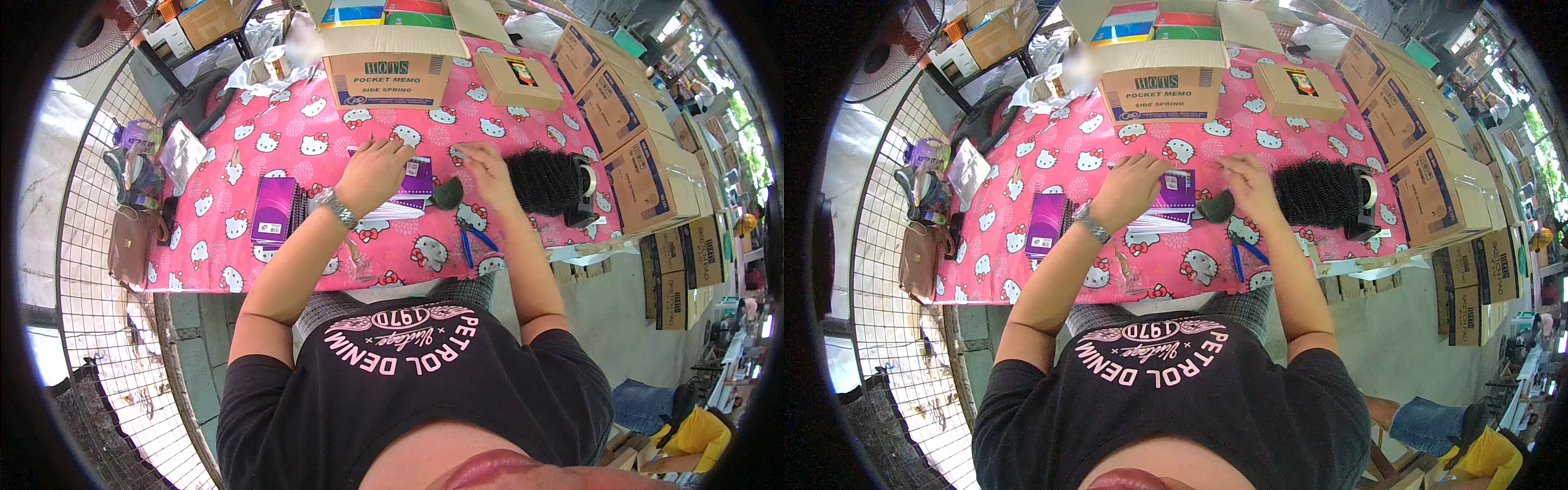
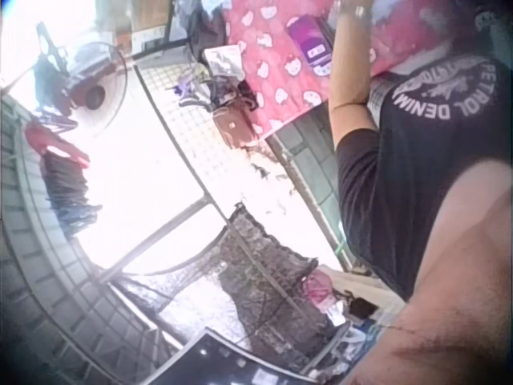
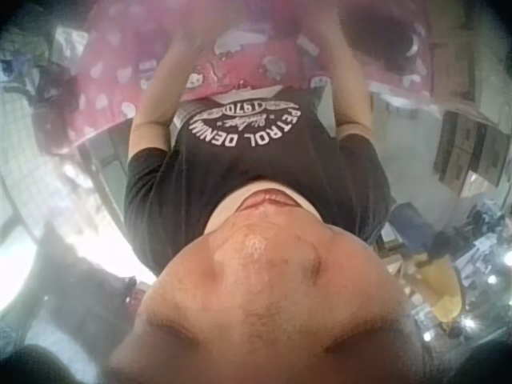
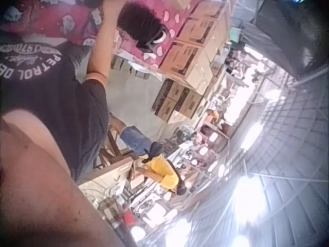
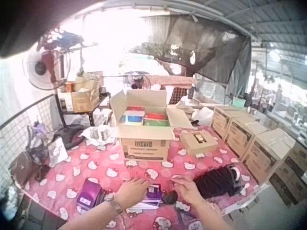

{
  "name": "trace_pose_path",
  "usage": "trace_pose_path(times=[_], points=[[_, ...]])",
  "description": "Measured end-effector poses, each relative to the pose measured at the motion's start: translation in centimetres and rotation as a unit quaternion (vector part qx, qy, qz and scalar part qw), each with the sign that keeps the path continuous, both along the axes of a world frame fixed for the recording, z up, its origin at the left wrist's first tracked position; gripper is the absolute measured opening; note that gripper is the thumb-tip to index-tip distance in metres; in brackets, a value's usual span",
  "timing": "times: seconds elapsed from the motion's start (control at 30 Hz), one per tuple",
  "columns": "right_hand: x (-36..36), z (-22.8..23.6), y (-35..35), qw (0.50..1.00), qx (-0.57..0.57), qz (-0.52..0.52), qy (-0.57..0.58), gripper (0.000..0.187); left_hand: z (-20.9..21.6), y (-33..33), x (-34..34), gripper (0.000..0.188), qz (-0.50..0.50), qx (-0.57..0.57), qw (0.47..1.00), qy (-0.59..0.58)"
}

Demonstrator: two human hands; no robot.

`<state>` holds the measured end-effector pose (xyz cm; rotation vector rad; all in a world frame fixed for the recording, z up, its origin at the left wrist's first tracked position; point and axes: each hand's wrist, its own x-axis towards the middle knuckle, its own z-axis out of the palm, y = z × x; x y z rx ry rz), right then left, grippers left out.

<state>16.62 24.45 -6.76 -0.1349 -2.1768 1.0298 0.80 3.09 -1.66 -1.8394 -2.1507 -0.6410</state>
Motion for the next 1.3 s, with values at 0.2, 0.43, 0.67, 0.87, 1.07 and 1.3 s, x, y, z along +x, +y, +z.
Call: trace_pose_path(times=[0.2, 0.43, 0.67, 0.87, 1.07, 1.3], points=[[-1.0, 3.0, -3.5, 0.997, 0.003, -0.022, -0.071, 0.023, -0.8, 1.3, 0.8, 0.022, 0.054, 0.035, 0.998, -0.008], [-0.8, 3.5, -3.4, 0.983, -0.083, 0.068, -0.150, 0.024, -1.6, 1.0, 0.4, 0.020, 0.029, 0.063, 0.997, 0.020], [-0.8, 4.5, -3.5, 0.983, -0.065, 0.092, -0.145, 0.035, -1.1, 1.1, 1.7, 0.024, 0.031, 0.053, 0.997, 0.037], [-0.5, 7.2, -6.1, 0.974, -0.062, 0.042, -0.214, 0.033, -1.4, 0.9, 1.8, 0.027, 0.013, 0.041, 0.999, 0.029], [-1.1, 6.7, -5.1, 0.953, -0.198, 0.100, -0.206, 0.025, -1.0, 0.2, 1.7, 0.019, -0.007, 0.046, 0.999, -0.007], [-2.1, -12.4, 0.7, 0.911, 0.265, -0.145, -0.282, 0.045, -0.8, 1.3, 0.4, 0.016, -0.092, 0.055, 0.994, -0.032]])
